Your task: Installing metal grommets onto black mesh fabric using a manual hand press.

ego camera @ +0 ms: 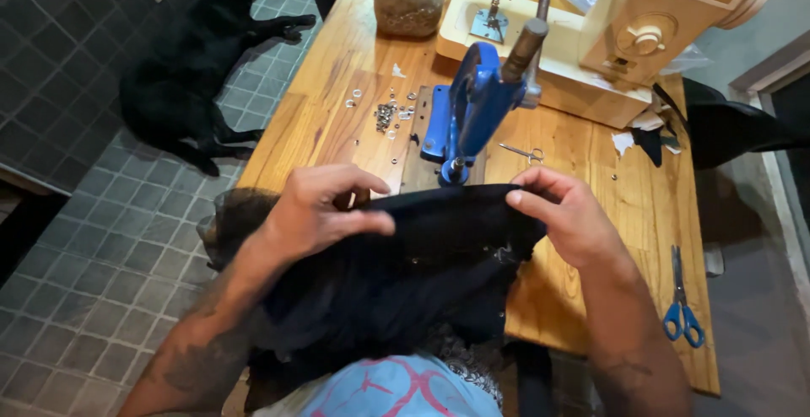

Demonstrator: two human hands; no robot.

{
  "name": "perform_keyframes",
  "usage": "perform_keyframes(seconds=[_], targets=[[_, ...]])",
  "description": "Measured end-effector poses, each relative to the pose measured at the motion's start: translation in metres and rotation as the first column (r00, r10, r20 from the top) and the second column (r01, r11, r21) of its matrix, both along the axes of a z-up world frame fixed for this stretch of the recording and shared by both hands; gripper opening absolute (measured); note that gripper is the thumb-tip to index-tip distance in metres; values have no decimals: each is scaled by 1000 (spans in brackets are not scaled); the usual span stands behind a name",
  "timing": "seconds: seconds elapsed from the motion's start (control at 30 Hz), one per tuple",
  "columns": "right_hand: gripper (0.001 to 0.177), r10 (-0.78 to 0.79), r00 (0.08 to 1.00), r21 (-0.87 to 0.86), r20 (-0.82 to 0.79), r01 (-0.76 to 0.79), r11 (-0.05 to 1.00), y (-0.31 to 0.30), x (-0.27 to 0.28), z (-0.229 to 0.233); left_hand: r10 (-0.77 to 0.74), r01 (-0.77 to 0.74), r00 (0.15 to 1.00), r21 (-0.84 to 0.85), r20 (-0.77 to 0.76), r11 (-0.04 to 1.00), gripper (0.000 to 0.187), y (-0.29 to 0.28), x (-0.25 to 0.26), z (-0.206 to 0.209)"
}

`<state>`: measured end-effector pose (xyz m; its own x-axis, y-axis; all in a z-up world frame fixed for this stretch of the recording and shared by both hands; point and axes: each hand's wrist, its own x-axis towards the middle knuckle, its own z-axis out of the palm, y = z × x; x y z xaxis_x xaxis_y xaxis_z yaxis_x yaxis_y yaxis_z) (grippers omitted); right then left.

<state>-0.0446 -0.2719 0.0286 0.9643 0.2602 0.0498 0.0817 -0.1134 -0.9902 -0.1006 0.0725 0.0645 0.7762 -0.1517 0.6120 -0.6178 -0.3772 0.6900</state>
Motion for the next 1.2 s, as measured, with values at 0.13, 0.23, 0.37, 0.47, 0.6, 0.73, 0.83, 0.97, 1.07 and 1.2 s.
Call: perform_keyframes(seconds=[0.13,0.23,0.37,0.47,0.6,0.73,0.83,0.97,1.07,1.2], targets=[[13,-40,998,91,-55,45,995,2,-4,11,-173,227,961,258,-215,939,28,14,-6,14],[13,-41,997,120,-63,48,992,5,-7,17,-117,226,947,359,-300,905,23,20,-11,23],[12,-38,997,152,-71,48,987,9,-10,21,-89,119,859,26,-504,993,15,21,-13,9],[13,-32,998,149,-58,41,988,14,-13,27,-168,119,850,-129,-498,984,15,19,-6,-13],[13,-40,998,183,-58,50,982,13,-10,25,-152,39,861,-235,-486,971,19,18,-7,-13],[13,-41,998,172,-51,49,984,13,-11,23,84,-116,935,-71,-345,991,14,21,-4,-16],[14,-39,998,158,-58,48,986,10,-9,20,67,-146,912,-166,-405,975,13,26,2,-29],[14,-40,996,137,-74,50,989,11,-8,15,-170,-64,841,-405,-514,912,27,14,-3,-10],[14,-52,995,152,-86,65,986,15,-12,17,-126,-78,838,-346,-532,935,21,21,3,-26],[14,-57,994,152,-97,71,986,13,-9,8,-92,-15,800,-172,-593,985,18,26,3,-11]])
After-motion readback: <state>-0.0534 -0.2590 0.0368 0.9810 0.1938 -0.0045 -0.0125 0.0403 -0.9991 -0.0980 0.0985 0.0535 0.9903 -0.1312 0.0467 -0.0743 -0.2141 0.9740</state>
